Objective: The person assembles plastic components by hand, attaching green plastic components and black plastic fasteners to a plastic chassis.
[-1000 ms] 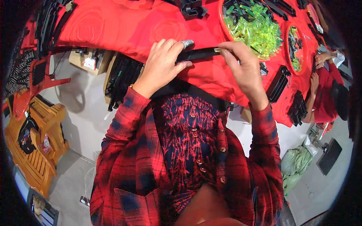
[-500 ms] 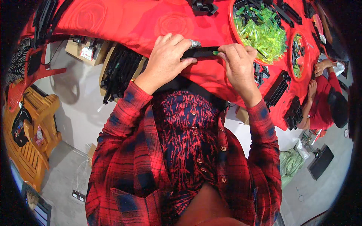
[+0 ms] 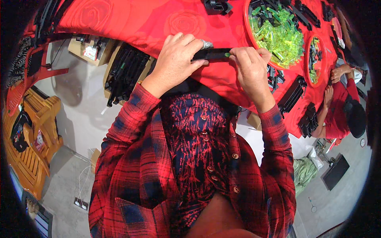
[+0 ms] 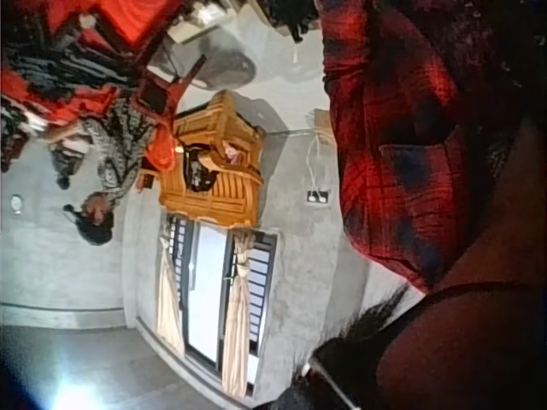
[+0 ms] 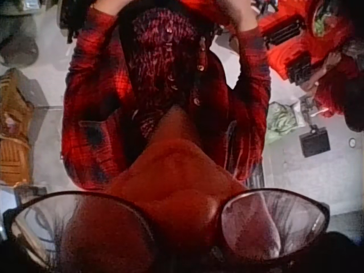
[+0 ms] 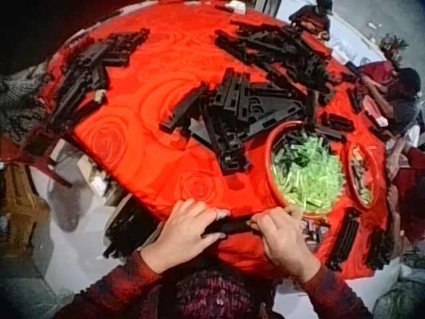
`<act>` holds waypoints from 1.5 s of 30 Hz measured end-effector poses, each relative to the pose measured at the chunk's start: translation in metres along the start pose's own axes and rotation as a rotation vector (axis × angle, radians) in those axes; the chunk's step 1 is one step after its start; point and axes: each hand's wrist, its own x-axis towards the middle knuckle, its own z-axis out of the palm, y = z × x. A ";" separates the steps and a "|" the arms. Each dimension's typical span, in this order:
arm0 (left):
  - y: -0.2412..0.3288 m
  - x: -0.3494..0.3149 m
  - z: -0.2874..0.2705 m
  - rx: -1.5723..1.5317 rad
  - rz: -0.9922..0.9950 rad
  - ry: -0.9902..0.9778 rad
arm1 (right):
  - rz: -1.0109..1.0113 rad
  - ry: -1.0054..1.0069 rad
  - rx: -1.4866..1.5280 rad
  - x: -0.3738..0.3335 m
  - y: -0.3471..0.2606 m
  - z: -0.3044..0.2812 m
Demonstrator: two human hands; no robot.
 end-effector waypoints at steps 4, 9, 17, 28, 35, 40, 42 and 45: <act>0.001 0.000 -0.001 0.005 0.002 0.003 | 0.022 -0.022 0.029 0.001 -0.002 -0.002; 0.001 -0.001 -0.001 0.007 0.005 0.006 | 0.025 -0.025 0.035 0.000 -0.001 -0.003; 0.000 0.000 0.002 0.026 0.024 0.044 | -0.026 -0.043 0.039 -0.002 0.001 -0.003; 0.000 0.000 0.005 -0.007 0.038 0.074 | -0.054 0.020 0.066 -0.003 0.003 0.008; -0.003 0.000 0.009 -0.043 0.047 0.081 | -0.070 0.069 0.078 -0.004 0.004 0.014; -0.004 -0.001 0.010 -0.050 0.051 0.081 | -0.073 0.074 0.053 -0.007 0.004 0.016; -0.004 0.000 0.010 -0.038 0.052 0.067 | -0.064 0.071 0.048 -0.006 0.004 0.013; -0.003 -0.001 0.009 -0.005 0.052 0.044 | -0.078 0.008 0.013 -0.005 0.006 0.005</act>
